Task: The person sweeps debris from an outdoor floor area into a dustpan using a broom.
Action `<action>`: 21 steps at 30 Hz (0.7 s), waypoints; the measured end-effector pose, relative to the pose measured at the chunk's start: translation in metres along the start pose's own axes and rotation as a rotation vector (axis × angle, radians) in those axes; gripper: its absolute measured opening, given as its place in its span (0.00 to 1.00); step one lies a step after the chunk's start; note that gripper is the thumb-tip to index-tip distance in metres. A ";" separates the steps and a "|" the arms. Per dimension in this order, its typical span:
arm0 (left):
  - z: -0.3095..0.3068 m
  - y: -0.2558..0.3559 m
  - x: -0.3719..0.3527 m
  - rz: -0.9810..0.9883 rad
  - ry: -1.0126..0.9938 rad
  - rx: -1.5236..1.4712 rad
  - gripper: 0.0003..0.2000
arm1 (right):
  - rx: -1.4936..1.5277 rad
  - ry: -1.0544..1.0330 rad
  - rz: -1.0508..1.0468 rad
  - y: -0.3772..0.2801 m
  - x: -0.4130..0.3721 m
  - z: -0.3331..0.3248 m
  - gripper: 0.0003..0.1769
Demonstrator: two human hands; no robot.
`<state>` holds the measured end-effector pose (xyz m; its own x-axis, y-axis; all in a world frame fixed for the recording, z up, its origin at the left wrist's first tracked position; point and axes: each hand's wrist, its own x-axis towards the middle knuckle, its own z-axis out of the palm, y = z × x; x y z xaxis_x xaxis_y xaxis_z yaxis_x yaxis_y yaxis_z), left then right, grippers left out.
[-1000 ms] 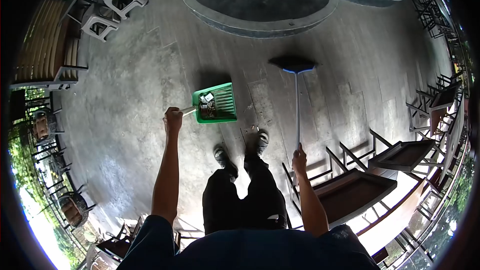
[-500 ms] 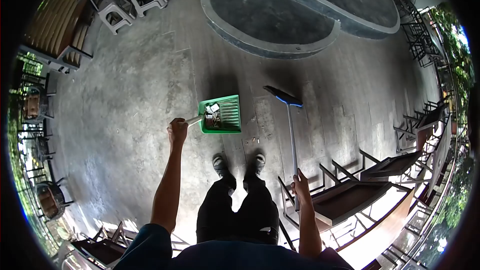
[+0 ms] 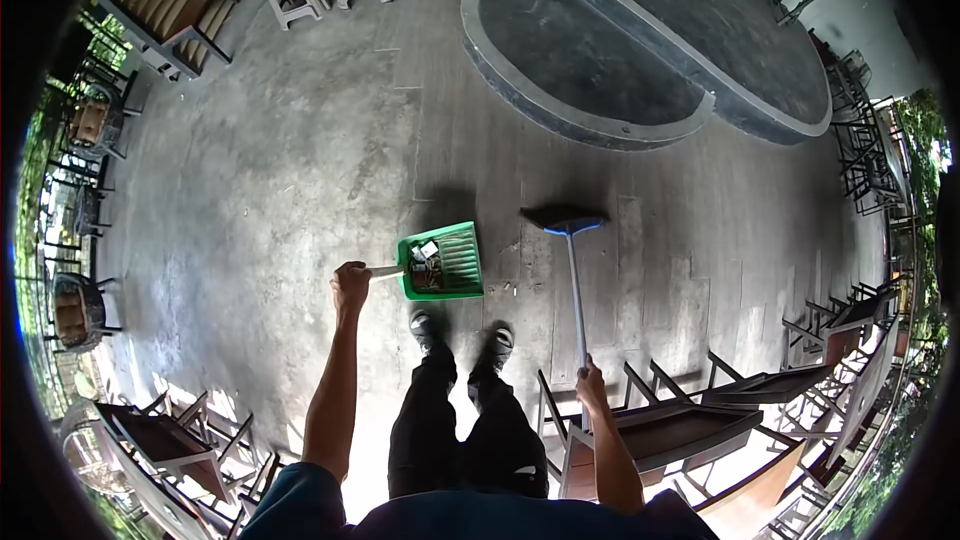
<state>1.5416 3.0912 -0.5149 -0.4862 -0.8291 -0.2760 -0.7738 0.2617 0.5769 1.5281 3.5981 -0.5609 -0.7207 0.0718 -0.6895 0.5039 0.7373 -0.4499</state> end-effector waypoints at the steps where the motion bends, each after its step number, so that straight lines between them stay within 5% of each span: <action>1: 0.000 -0.004 -0.006 -0.010 -0.001 -0.017 0.13 | -0.065 0.040 -0.060 0.012 -0.013 0.005 0.25; 7: -0.003 -0.042 -0.021 -0.004 0.005 -0.012 0.12 | -0.071 -0.008 -0.084 0.073 -0.047 0.021 0.26; 12: -0.006 -0.060 -0.027 -0.050 -0.040 -0.014 0.12 | 0.193 -0.081 0.140 -0.007 -0.092 -0.015 0.27; 21: -0.008 -0.059 -0.048 -0.027 -0.067 0.062 0.12 | 0.016 0.003 0.030 -0.024 -0.032 0.011 0.26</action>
<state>1.6136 3.1114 -0.5298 -0.4890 -0.8019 -0.3431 -0.8098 0.2713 0.5202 1.5437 3.5711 -0.5344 -0.7067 0.0953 -0.7011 0.5324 0.7242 -0.4382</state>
